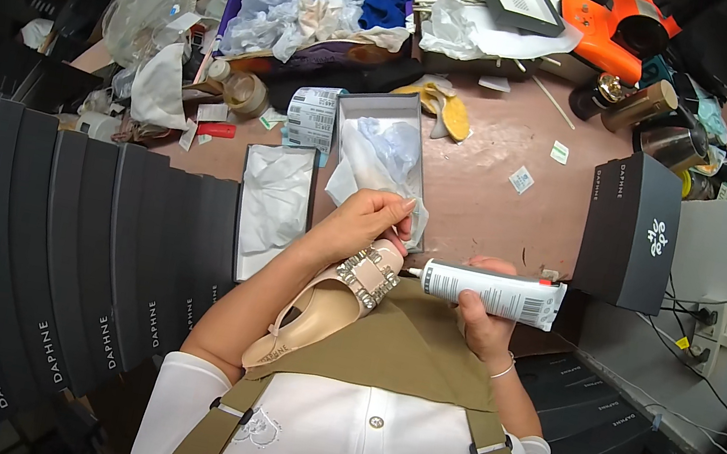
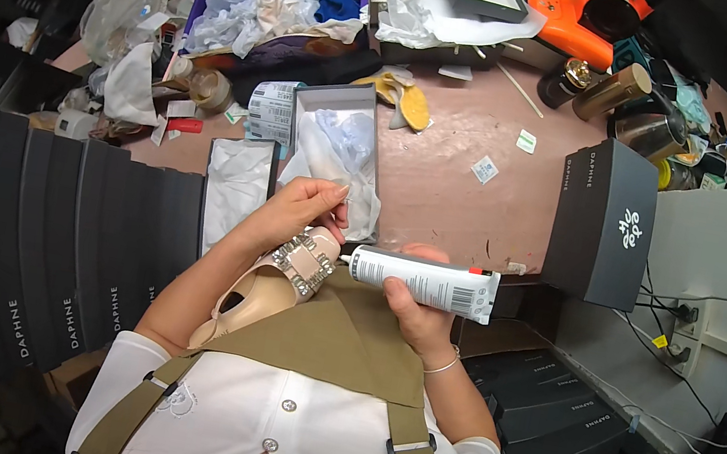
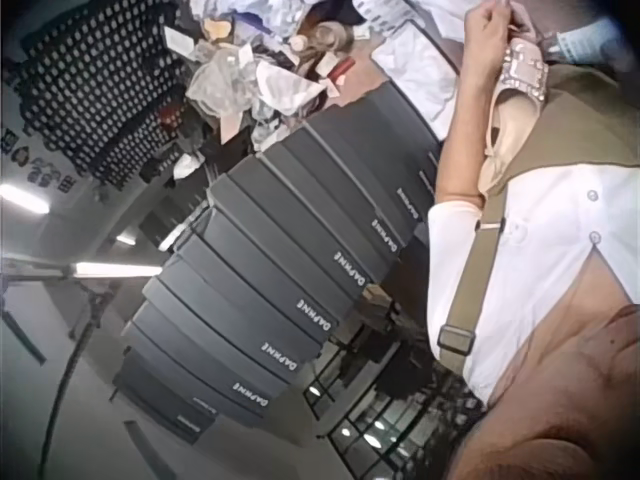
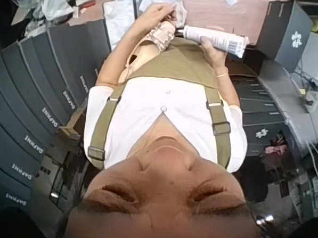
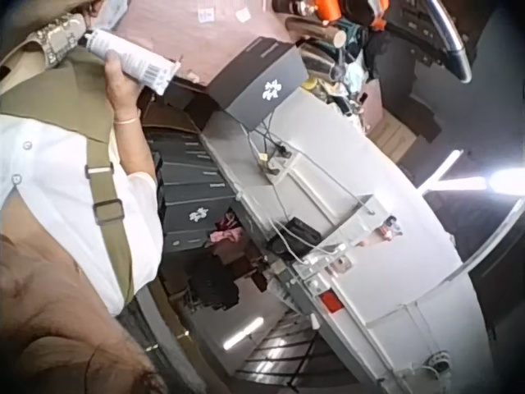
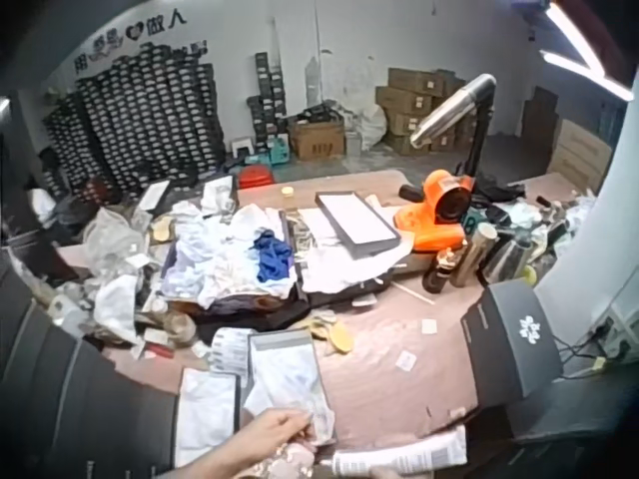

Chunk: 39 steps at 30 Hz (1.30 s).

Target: Inspecting, cleaning, applying glue to repairs, and packing shoes into boxes for shipping.

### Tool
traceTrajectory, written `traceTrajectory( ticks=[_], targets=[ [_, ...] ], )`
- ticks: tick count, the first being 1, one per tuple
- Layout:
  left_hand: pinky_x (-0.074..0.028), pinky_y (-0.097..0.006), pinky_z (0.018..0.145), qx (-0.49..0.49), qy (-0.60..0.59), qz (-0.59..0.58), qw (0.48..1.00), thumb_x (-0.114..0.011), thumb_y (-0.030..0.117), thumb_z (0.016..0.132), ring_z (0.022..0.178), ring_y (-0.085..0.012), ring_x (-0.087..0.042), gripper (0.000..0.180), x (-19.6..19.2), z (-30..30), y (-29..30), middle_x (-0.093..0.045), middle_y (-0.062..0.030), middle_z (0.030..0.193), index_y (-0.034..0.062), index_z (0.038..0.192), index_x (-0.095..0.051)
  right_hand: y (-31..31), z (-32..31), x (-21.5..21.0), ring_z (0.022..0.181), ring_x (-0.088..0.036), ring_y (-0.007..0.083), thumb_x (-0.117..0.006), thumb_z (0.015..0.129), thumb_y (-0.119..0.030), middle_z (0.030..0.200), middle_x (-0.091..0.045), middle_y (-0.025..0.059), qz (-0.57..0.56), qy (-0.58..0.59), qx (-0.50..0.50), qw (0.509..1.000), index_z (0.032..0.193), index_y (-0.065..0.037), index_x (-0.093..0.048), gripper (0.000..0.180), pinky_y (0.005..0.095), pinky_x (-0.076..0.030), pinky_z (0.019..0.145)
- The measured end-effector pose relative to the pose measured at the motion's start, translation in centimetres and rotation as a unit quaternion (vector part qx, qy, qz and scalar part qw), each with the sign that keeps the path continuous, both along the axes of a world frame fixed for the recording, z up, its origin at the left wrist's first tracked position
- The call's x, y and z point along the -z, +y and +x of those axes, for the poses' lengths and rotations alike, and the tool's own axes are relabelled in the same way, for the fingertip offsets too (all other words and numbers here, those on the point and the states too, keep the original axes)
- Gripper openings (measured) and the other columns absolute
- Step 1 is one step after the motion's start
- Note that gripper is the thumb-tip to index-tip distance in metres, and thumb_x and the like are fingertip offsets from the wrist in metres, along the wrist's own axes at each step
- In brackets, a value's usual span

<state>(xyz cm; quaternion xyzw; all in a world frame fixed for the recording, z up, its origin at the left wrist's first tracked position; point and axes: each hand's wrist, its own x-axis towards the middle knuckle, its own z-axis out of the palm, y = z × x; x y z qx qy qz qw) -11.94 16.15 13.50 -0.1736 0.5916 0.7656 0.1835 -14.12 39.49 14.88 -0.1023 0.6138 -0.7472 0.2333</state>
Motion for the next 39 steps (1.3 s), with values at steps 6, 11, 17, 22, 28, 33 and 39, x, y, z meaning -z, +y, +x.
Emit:
traceTrajectory(
  ticks=[6, 11, 17, 22, 28, 33, 39],
  targets=[
    [-0.049, -0.023, 0.057, -0.011, -0.006, 0.005, 1.000, -0.046, 0.036, 0.097, 0.064, -0.0136, -0.063, 0.039, -0.2, 0.2, 0.3, -0.059, -0.0057, 0.075, 0.0015, 0.081, -0.057, -0.4, 0.4, 0.2, 0.094, -0.054, 0.0178, -0.069, 0.078, -0.013, 0.104, -0.053, 0.0115, 0.007, 0.113, -0.041, 0.993, 0.105, -0.002, -0.048, 0.036, 0.0318, -0.045, 0.086],
    [-0.048, -0.022, 0.054, -0.012, -0.009, 0.021, 1.000, -0.047, 0.033, 0.097, 0.060, -0.0120, -0.061, 0.038, -0.6, 0.0, 0.7, -0.056, -0.0033, 0.073, 0.0017, 0.076, -0.056, -0.5, 0.9, -0.1, 0.096, -0.054, 0.0185, -0.070, 0.078, -0.012, 0.102, -0.053, 0.0110, 0.029, 0.136, -0.044, 0.989, 0.105, -0.002, -0.049, 0.036, 0.0318, -0.044, 0.087],
    [-0.048, -0.022, 0.055, -0.007, -0.003, 0.020, 1.000, -0.048, 0.032, 0.097, 0.060, -0.0121, -0.061, 0.039, -0.3, 0.0, 1.0, -0.056, -0.0039, 0.072, 0.0013, 0.075, -0.056, -0.3, 1.1, -0.6, 0.096, -0.054, 0.0189, -0.072, 0.076, -0.013, 0.102, -0.054, 0.0111, 0.052, 0.149, -0.058, 0.986, 0.101, -0.001, -0.053, 0.033, 0.0319, -0.044, 0.087],
    [-0.048, -0.022, 0.055, -0.004, 0.002, 0.024, 1.000, -0.048, 0.032, 0.097, 0.060, -0.0121, -0.061, 0.039, -0.2, 0.1, 1.0, -0.057, -0.0041, 0.072, 0.0014, 0.075, -0.056, -0.2, 1.3, -0.3, 0.094, -0.055, 0.0198, -0.073, 0.075, -0.014, 0.100, -0.056, 0.0106, 0.059, 0.166, -0.034, 0.984, 0.101, -0.001, -0.054, 0.034, 0.0321, -0.044, 0.086],
    [-0.048, -0.022, 0.055, -0.008, 0.004, 0.024, 1.000, -0.048, 0.033, 0.097, 0.060, -0.0120, -0.062, 0.039, -0.3, 0.2, 1.1, -0.057, -0.0040, 0.071, 0.0020, 0.075, -0.056, -0.2, 1.2, -0.3, 0.092, -0.056, 0.0202, -0.073, 0.075, -0.015, 0.099, -0.056, 0.0107, 0.060, 0.184, -0.057, 0.979, 0.100, -0.002, -0.054, 0.034, 0.0322, -0.046, 0.083],
    [-0.048, -0.022, 0.055, -0.005, 0.009, 0.026, 1.000, -0.048, 0.034, 0.097, 0.060, -0.0118, -0.062, 0.039, -0.2, 0.2, 1.0, -0.057, -0.0038, 0.071, 0.0024, 0.075, -0.056, -0.4, 1.2, -0.4, 0.092, -0.056, 0.0203, -0.072, 0.075, -0.015, 0.099, -0.056, 0.0107, 0.062, 0.180, -0.043, 0.981, 0.099, -0.002, -0.055, 0.033, 0.0322, -0.046, 0.083],
    [-0.048, -0.022, 0.056, -0.004, 0.011, 0.029, 1.000, -0.048, 0.035, 0.097, 0.060, -0.0116, -0.061, 0.040, -0.2, 0.1, 0.9, -0.057, -0.0037, 0.072, 0.0026, 0.075, -0.056, -0.4, 1.1, -0.5, 0.092, -0.056, 0.0204, -0.072, 0.075, -0.015, 0.098, -0.056, 0.0110, 0.058, 0.170, -0.049, 0.982, 0.100, -0.002, -0.054, 0.033, 0.0323, -0.046, 0.084]
  ],
)
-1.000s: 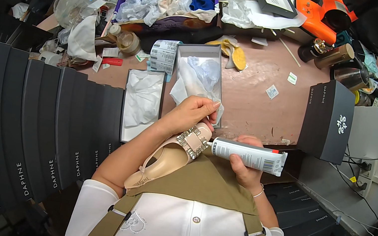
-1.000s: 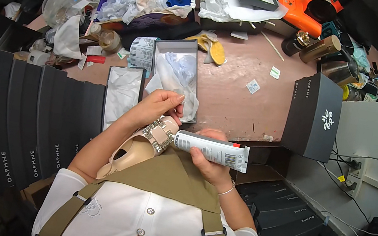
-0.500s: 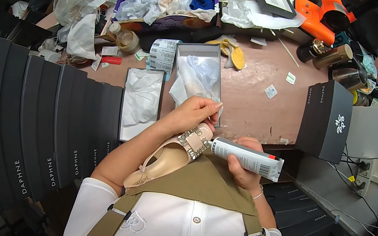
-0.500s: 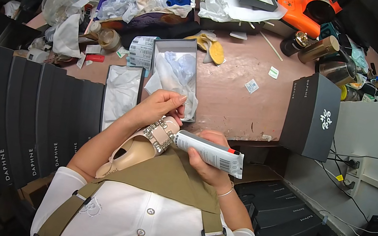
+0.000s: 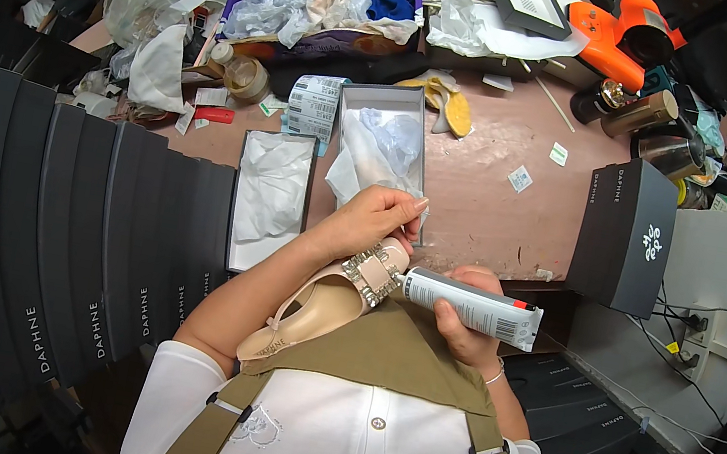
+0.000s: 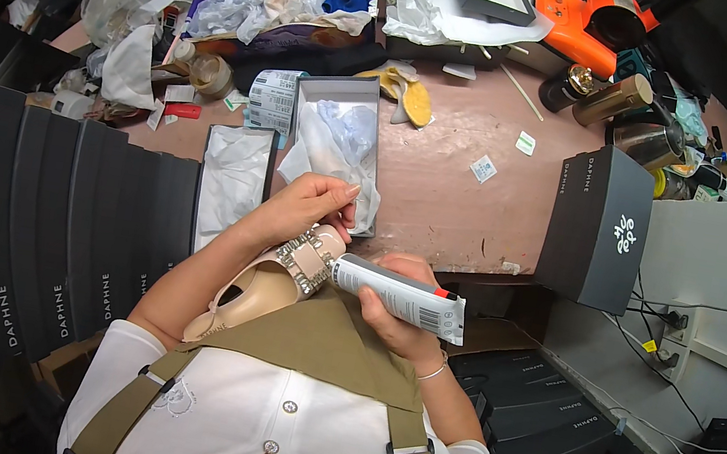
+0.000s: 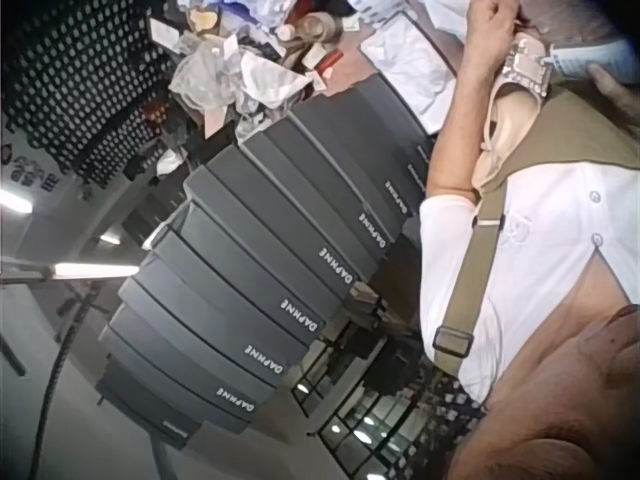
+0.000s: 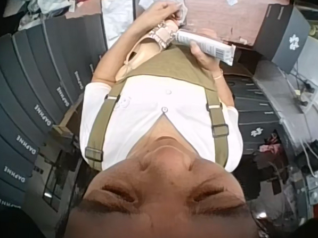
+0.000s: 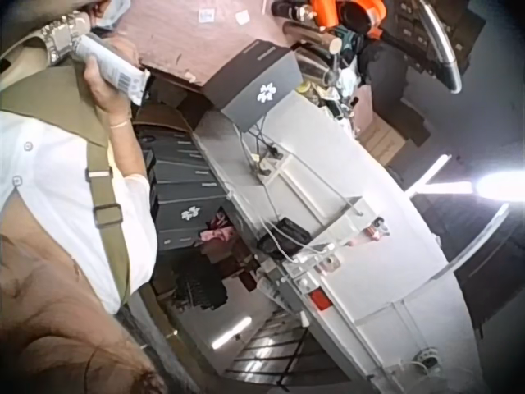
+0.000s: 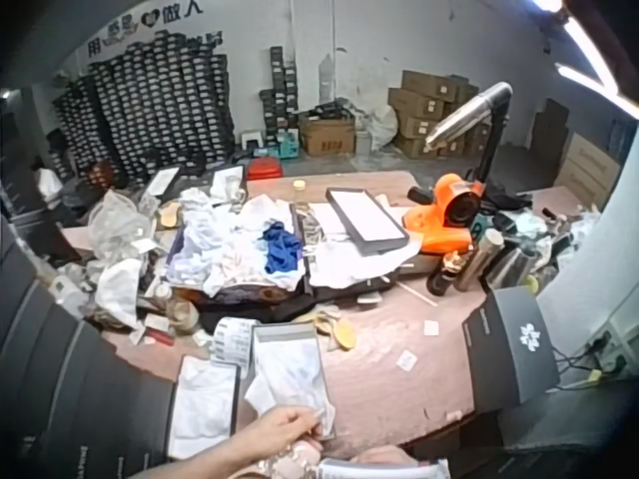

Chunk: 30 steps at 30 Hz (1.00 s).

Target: Inspecting, cleaning, applying glue to repairs, and packing shoes into boxes for shipping.

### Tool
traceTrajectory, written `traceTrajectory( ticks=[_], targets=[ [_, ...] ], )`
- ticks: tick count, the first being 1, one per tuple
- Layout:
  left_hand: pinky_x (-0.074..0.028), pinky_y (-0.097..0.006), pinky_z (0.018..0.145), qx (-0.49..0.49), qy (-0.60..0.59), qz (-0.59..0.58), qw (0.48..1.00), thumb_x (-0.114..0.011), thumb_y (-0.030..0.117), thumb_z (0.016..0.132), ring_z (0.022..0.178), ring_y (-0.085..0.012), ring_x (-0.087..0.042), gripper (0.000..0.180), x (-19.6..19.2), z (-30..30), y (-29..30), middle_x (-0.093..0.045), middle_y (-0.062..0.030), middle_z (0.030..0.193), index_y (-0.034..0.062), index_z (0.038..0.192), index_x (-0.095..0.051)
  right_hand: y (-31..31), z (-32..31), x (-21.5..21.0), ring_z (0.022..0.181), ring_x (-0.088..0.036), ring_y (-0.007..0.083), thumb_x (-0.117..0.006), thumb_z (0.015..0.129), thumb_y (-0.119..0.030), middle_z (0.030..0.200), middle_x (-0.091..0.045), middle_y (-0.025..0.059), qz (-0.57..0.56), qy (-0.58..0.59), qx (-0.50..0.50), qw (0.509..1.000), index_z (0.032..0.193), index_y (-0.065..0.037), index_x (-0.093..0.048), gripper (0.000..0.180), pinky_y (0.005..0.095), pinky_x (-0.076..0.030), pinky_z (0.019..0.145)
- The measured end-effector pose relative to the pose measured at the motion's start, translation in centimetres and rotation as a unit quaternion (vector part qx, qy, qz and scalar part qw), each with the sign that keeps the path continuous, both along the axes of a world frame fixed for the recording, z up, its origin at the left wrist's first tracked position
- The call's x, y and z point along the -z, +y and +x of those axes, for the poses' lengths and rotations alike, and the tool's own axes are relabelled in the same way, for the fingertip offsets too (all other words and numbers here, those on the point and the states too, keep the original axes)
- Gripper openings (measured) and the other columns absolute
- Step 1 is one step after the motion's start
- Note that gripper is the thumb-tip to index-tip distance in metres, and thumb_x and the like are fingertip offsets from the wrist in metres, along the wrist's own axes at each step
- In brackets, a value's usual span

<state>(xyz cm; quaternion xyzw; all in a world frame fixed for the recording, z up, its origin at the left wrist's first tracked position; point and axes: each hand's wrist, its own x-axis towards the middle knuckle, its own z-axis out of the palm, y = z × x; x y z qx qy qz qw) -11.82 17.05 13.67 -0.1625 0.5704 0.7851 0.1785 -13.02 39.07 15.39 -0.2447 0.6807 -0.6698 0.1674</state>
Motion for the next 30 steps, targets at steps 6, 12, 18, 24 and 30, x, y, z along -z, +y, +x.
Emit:
traceTrajectory(
  ticks=[6, 12, 18, 24, 30],
  targets=[
    [-0.048, -0.022, 0.056, -0.001, -0.002, 0.004, 1.000, -0.049, 0.036, 0.096, 0.061, -0.0113, -0.061, 0.040, 0.2, 0.0, 0.0, -0.057, -0.0035, 0.072, 0.0028, 0.076, -0.056, -0.1, -0.1, -0.1, 0.091, -0.056, 0.0182, -0.071, 0.078, -0.014, 0.101, -0.055, 0.0102, -0.021, -0.053, 0.003, 0.998, 0.103, -0.001, -0.052, 0.034, 0.0312, -0.046, 0.083],
    [-0.050, -0.022, 0.061, 0.000, -0.003, 0.012, 1.000, -0.053, 0.033, 0.095, 0.069, -0.0106, -0.062, 0.034, -0.1, 0.0, -0.3, -0.059, -0.0031, 0.077, 0.0024, 0.082, -0.059, -0.5, -0.9, 2.0, 0.075, -0.060, 0.0165, -0.063, 0.085, -0.019, 0.088, -0.061, 0.0094, -0.142, -0.377, 0.095, 0.910, 0.103, -0.003, -0.051, 0.027, 0.0299, -0.050, 0.059],
    [-0.050, -0.024, 0.069, 0.006, 0.024, -0.021, 0.999, -0.057, 0.027, 0.093, 0.076, -0.0113, -0.062, 0.026, -0.4, -0.2, -0.4, -0.062, -0.0039, 0.082, 0.0015, 0.088, -0.061, -0.7, -2.9, 5.0, 0.067, -0.049, 0.0129, -0.061, 0.087, -0.038, 0.085, -0.058, 0.0011, -0.348, -0.607, 0.054, 0.712, 0.097, -0.011, -0.057, 0.030, 0.0240, -0.042, 0.054],
    [-0.047, -0.028, 0.087, 0.061, 0.093, -0.016, 0.994, -0.051, 0.021, 0.096, 0.093, -0.0152, -0.060, 0.024, -0.6, -1.0, -0.1, -0.062, -0.0067, 0.097, -0.0003, 0.104, -0.057, -2.8, -4.2, 3.8, 0.081, -0.056, 0.0215, -0.060, 0.086, -0.040, 0.089, -0.060, 0.0074, -0.383, -0.592, 0.089, 0.703, 0.098, -0.007, -0.058, 0.035, 0.0361, -0.048, 0.082],
    [-0.042, -0.021, 0.079, 0.059, 0.137, -0.021, 0.989, -0.050, 0.020, 0.097, 0.091, -0.0053, -0.050, 0.021, -1.1, -1.3, 0.2, -0.058, -0.0003, 0.097, 0.0017, 0.104, -0.056, -3.2, -4.5, 4.9, 0.097, -0.062, 0.0353, -0.058, 0.087, -0.034, 0.103, -0.061, 0.0168, -0.376, -0.558, 0.109, 0.732, 0.104, 0.001, -0.053, 0.039, 0.0476, -0.050, 0.093]
  ],
)
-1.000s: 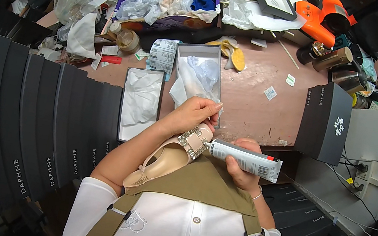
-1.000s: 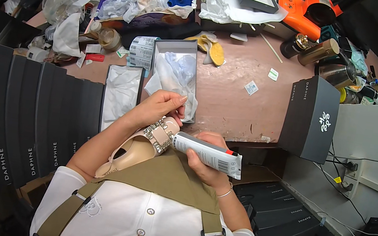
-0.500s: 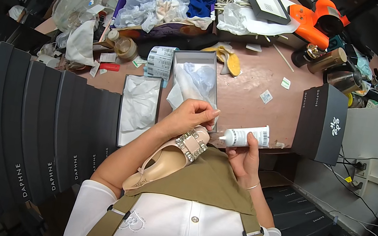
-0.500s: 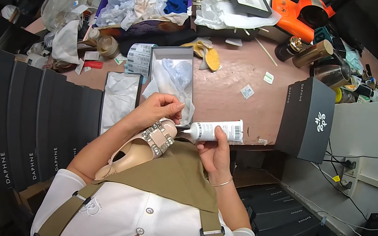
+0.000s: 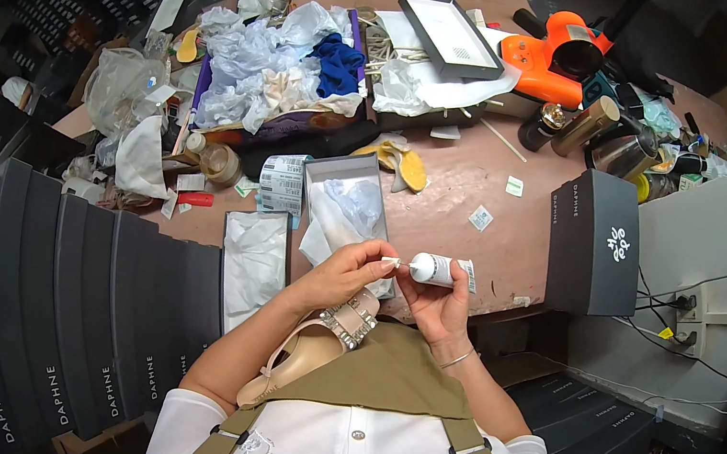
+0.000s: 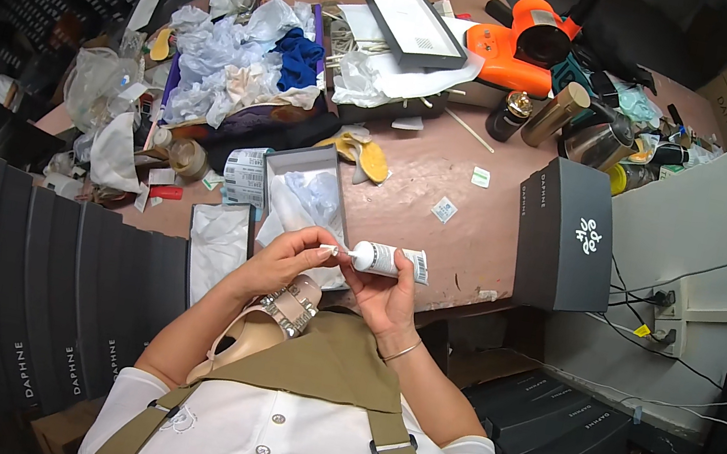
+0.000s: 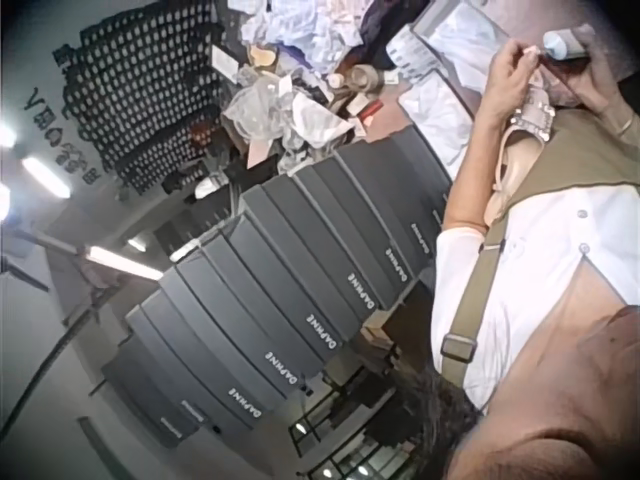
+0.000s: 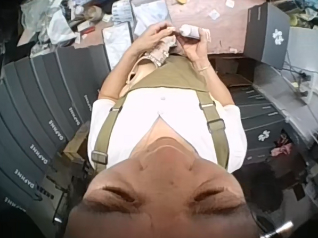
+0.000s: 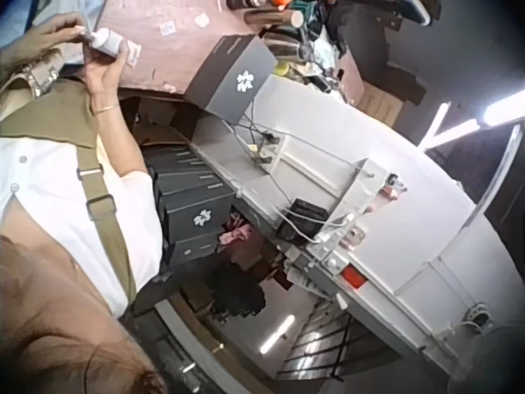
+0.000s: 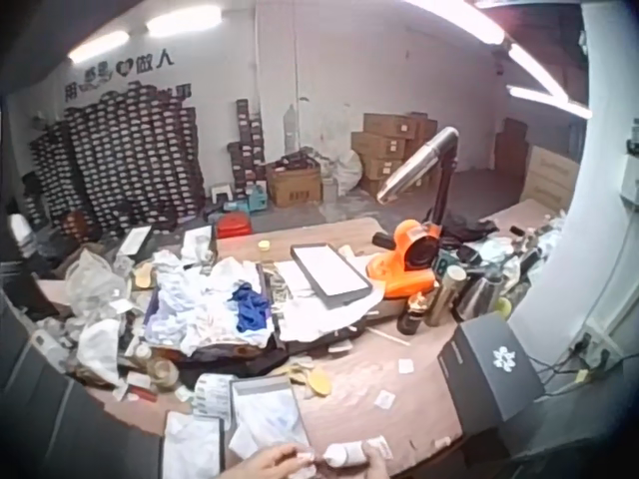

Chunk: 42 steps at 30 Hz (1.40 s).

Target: Inspecting, cleaning, applying glue to repairs, and packing shoes into boxes for shipping.

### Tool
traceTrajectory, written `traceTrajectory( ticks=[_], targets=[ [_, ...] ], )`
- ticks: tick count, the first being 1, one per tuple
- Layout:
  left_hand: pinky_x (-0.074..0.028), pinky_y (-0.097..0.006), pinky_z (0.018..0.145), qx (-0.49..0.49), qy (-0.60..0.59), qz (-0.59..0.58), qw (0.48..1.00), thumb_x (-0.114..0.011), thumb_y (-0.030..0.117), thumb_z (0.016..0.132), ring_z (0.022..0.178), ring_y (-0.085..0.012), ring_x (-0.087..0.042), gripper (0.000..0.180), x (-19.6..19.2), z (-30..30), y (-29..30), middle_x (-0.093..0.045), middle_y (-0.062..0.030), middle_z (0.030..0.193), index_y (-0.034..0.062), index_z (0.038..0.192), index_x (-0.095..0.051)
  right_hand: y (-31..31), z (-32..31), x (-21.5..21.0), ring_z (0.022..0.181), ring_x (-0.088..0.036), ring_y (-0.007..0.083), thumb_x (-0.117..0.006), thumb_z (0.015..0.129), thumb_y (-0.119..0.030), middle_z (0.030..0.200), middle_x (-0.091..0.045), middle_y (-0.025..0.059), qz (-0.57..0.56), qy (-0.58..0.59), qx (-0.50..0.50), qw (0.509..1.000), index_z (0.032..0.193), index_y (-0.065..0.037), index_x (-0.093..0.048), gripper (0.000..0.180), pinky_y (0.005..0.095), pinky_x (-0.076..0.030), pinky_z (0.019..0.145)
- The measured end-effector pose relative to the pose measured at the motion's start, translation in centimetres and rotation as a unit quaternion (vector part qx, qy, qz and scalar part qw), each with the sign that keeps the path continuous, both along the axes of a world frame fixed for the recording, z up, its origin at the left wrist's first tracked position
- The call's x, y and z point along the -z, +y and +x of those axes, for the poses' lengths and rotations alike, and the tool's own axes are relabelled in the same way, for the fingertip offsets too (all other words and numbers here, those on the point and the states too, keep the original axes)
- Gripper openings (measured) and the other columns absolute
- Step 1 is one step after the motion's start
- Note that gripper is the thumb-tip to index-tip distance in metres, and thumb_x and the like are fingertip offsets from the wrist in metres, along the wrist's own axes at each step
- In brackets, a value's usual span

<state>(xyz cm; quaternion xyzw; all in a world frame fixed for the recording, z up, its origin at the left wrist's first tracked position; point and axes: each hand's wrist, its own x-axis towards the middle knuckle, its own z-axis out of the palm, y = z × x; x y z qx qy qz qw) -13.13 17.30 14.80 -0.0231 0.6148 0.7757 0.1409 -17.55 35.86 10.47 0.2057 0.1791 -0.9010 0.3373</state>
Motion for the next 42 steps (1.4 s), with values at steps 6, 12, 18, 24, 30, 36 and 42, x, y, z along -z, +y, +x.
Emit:
traceTrajectory(
  ticks=[6, 12, 18, 24, 30, 36, 42],
  targets=[
    [-0.042, -0.021, 0.078, -0.007, -0.018, -0.004, 1.000, -0.052, 0.020, 0.095, 0.087, -0.0052, -0.051, 0.021, 0.52, 0.22, -0.31, -0.059, -0.0002, 0.095, 0.0014, 0.103, -0.057, -0.09, 0.24, 0.06, 0.099, -0.061, 0.0262, -0.057, 0.088, -0.033, 0.103, -0.061, 0.0127, 0.009, 0.013, -0.011, 1.000, 0.105, -0.003, -0.054, 0.035, 0.0455, -0.051, 0.092],
    [-0.044, -0.022, 0.081, -0.020, -0.024, 0.008, 0.999, -0.053, 0.019, 0.095, 0.090, -0.0066, -0.053, 0.020, 0.71, 0.44, -0.25, -0.061, -0.0026, 0.097, 0.0012, 0.102, -0.057, 0.08, 0.30, 0.10, 0.100, -0.061, 0.0259, -0.058, 0.087, -0.032, 0.104, -0.061, 0.0125, 0.005, 0.016, -0.018, 1.000, 0.104, -0.002, -0.053, 0.035, 0.0456, -0.052, 0.092],
    [-0.045, -0.024, 0.085, -0.025, -0.027, 0.023, 0.999, -0.052, 0.019, 0.095, 0.093, -0.0090, -0.056, 0.021, 0.76, 0.60, -0.18, -0.062, -0.0041, 0.098, 0.0004, 0.102, -0.057, 0.07, 0.45, 0.10, 0.101, -0.060, 0.0264, -0.058, 0.088, -0.032, 0.105, -0.060, 0.0125, 0.016, 0.009, -0.017, 1.000, 0.106, -0.002, -0.052, 0.035, 0.0451, -0.052, 0.091],
    [-0.046, -0.027, 0.087, -0.025, -0.024, 0.025, 0.999, -0.051, 0.018, 0.095, 0.096, -0.0118, -0.058, 0.020, 0.21, 0.68, -0.15, -0.063, -0.0069, 0.100, -0.0006, 0.102, -0.056, 0.07, 0.52, -0.14, 0.101, -0.060, 0.0272, -0.058, 0.088, -0.033, 0.105, -0.060, 0.0128, 0.009, 0.017, -0.025, 1.000, 0.106, -0.002, -0.052, 0.036, 0.0450, -0.052, 0.091],
    [-0.047, -0.029, 0.090, -0.022, -0.023, 0.029, 0.999, -0.051, 0.017, 0.096, 0.098, -0.0135, -0.059, 0.019, 0.44, 0.94, -0.23, -0.063, -0.0084, 0.102, -0.0006, 0.102, -0.055, 0.08, 0.69, -0.12, 0.100, -0.061, 0.0272, -0.057, 0.088, -0.033, 0.105, -0.060, 0.0130, 0.010, 0.017, -0.026, 0.999, 0.106, -0.001, -0.053, 0.037, 0.0449, -0.052, 0.091],
    [-0.047, -0.033, 0.095, -0.010, -0.023, 0.011, 1.000, -0.049, 0.016, 0.096, 0.103, -0.0165, -0.059, 0.019, 0.60, 0.86, -0.37, -0.062, -0.0098, 0.104, -0.0009, 0.102, -0.055, 0.16, 0.73, 0.03, 0.100, -0.061, 0.0268, -0.058, 0.087, -0.034, 0.105, -0.060, 0.0129, 0.016, 0.025, -0.029, 0.999, 0.106, -0.002, -0.053, 0.037, 0.0445, -0.052, 0.091],
    [-0.046, -0.033, 0.095, -0.015, -0.020, 0.026, 0.999, -0.049, 0.016, 0.096, 0.103, -0.0164, -0.059, 0.019, 0.52, 0.92, -0.33, -0.062, -0.0096, 0.104, -0.0010, 0.102, -0.055, 0.11, 0.72, 0.10, 0.100, -0.061, 0.0274, -0.059, 0.087, -0.034, 0.105, -0.061, 0.0132, 0.015, 0.018, -0.024, 0.999, 0.106, -0.002, -0.053, 0.038, 0.0451, -0.052, 0.091]
  ],
)
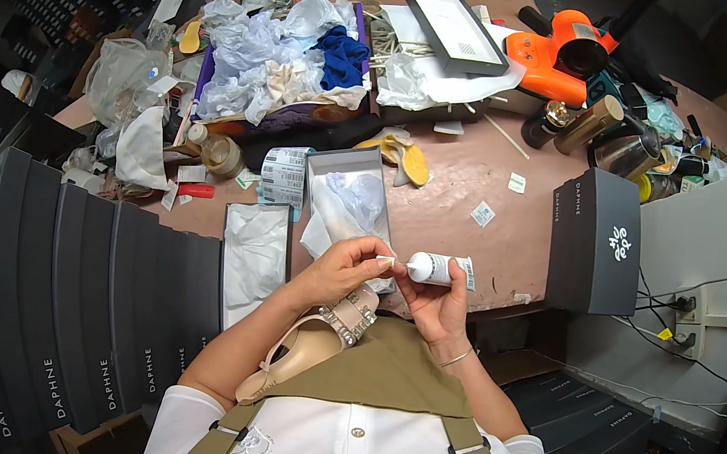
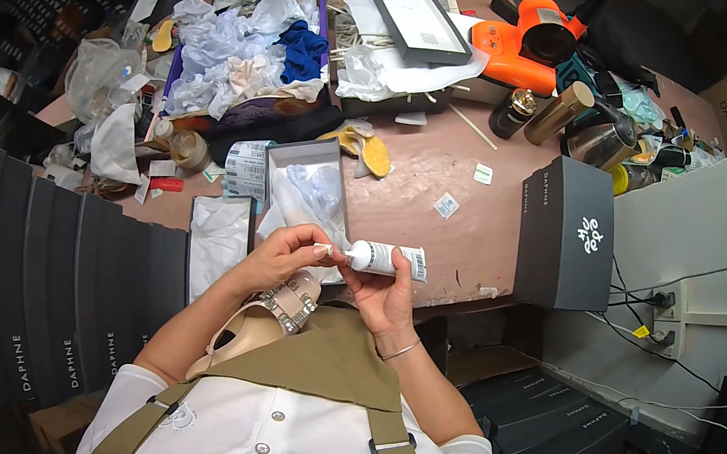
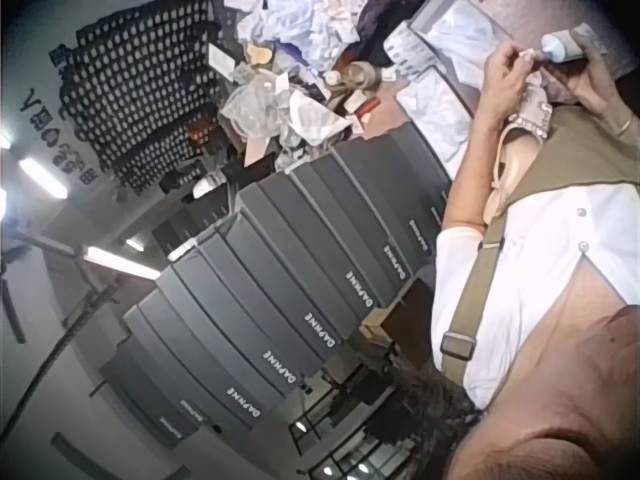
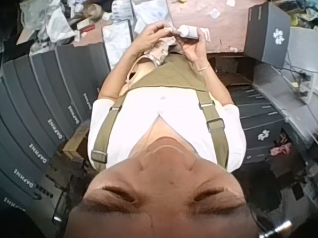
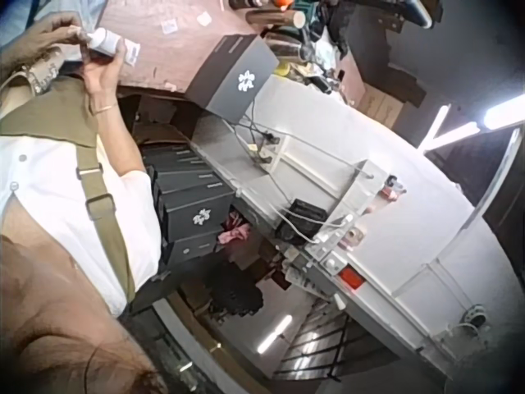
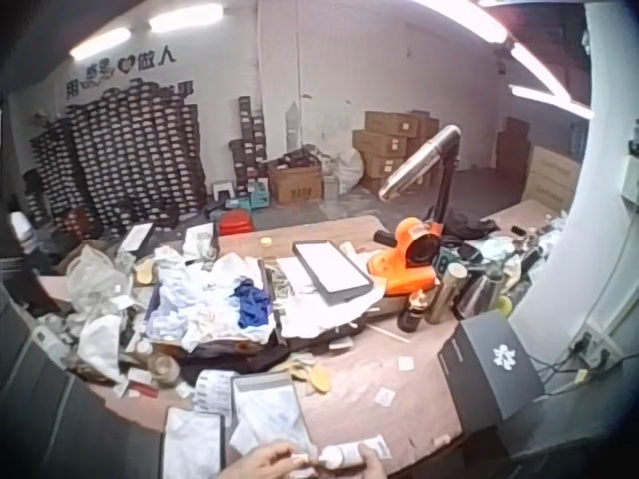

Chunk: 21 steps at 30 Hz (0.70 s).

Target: Inspecting, cleaning, applying glue to repairs, and packing shoes into boxes for shipping.

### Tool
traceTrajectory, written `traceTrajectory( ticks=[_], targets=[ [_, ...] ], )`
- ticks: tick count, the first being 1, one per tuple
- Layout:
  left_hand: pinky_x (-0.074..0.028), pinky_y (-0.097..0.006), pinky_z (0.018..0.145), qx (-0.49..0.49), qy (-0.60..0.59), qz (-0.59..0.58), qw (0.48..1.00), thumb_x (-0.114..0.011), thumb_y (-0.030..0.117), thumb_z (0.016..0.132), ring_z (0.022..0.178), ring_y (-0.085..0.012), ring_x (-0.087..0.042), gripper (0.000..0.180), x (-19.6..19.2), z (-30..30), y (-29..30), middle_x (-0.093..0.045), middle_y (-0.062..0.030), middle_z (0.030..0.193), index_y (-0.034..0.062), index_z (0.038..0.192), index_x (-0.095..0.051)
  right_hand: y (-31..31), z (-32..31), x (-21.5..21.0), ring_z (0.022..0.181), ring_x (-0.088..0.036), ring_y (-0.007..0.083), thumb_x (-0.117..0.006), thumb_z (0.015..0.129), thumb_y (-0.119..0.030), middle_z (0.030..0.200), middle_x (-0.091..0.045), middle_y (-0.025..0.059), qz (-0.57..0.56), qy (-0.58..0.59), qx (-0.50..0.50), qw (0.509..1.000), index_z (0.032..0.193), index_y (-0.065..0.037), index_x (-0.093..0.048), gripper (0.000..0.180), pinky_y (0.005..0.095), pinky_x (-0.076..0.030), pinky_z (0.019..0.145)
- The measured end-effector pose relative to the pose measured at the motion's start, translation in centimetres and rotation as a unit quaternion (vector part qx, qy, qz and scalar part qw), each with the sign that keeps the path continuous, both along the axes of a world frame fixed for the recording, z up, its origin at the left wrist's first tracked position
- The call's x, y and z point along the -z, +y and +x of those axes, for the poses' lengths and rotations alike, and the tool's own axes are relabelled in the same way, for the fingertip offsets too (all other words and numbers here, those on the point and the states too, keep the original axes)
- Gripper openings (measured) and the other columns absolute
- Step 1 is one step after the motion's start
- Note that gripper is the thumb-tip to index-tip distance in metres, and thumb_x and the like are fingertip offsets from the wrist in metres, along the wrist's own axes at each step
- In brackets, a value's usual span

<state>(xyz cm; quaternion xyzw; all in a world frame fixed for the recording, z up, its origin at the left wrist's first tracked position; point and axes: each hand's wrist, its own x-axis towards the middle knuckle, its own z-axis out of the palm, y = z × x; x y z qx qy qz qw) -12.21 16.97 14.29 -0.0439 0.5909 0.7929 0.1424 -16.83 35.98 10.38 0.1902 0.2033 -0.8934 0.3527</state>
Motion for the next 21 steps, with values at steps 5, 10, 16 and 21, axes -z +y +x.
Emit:
traceTrajectory(
  ticks=[5, 10, 16, 21],
  targets=[
    [-0.046, -0.033, 0.095, 0.006, -0.003, -0.015, 1.000, -0.049, 0.016, 0.096, 0.103, -0.0162, -0.059, 0.019, 0.2, 0.0, -0.1, -0.062, -0.0093, 0.103, -0.0011, 0.102, -0.055, 0.0, 0.0, -0.2, 0.100, -0.061, 0.0286, -0.059, 0.087, -0.034, 0.105, -0.061, 0.0133, -0.003, -0.001, 0.000, 1.000, 0.106, -0.002, -0.053, 0.038, 0.0454, -0.052, 0.091],
    [-0.047, -0.027, 0.085, -0.010, 0.005, -0.020, 1.000, -0.052, 0.017, 0.095, 0.096, -0.0119, -0.059, 0.020, 0.2, 0.1, 0.0, -0.064, -0.0072, 0.098, -0.0008, 0.101, -0.056, -0.1, 0.0, -0.3, 0.099, -0.061, 0.0281, -0.058, 0.088, -0.033, 0.104, -0.061, 0.0130, 0.007, 0.008, 0.008, 1.000, 0.106, -0.002, -0.052, 0.037, 0.0464, -0.052, 0.090],
    [-0.045, -0.024, 0.064, -0.024, 0.038, -0.169, 0.985, -0.056, 0.019, 0.092, 0.073, -0.0062, -0.055, 0.020, -0.8, 0.3, -0.1, -0.063, -0.0018, 0.081, -0.0003, 0.097, -0.059, 0.5, -0.1, -0.7, 0.096, -0.062, 0.0262, -0.057, 0.090, -0.031, 0.102, -0.061, 0.0115, 0.094, 0.090, 0.037, 0.991, 0.107, -0.004, -0.051, 0.032, 0.0457, -0.054, 0.085],
    [-0.043, -0.024, 0.057, 0.006, 0.043, -0.254, 0.966, -0.057, 0.019, 0.091, 0.063, -0.0064, -0.050, 0.020, -2.5, 0.1, 0.3, -0.060, -0.0014, 0.072, -0.0004, 0.095, -0.062, 0.2, 0.1, -1.4, 0.095, -0.062, 0.0240, -0.056, 0.091, -0.031, 0.102, -0.061, 0.0088, 0.131, 0.143, 0.001, 0.981, 0.107, -0.007, -0.051, 0.029, 0.0441, -0.053, 0.087]
  ],
)
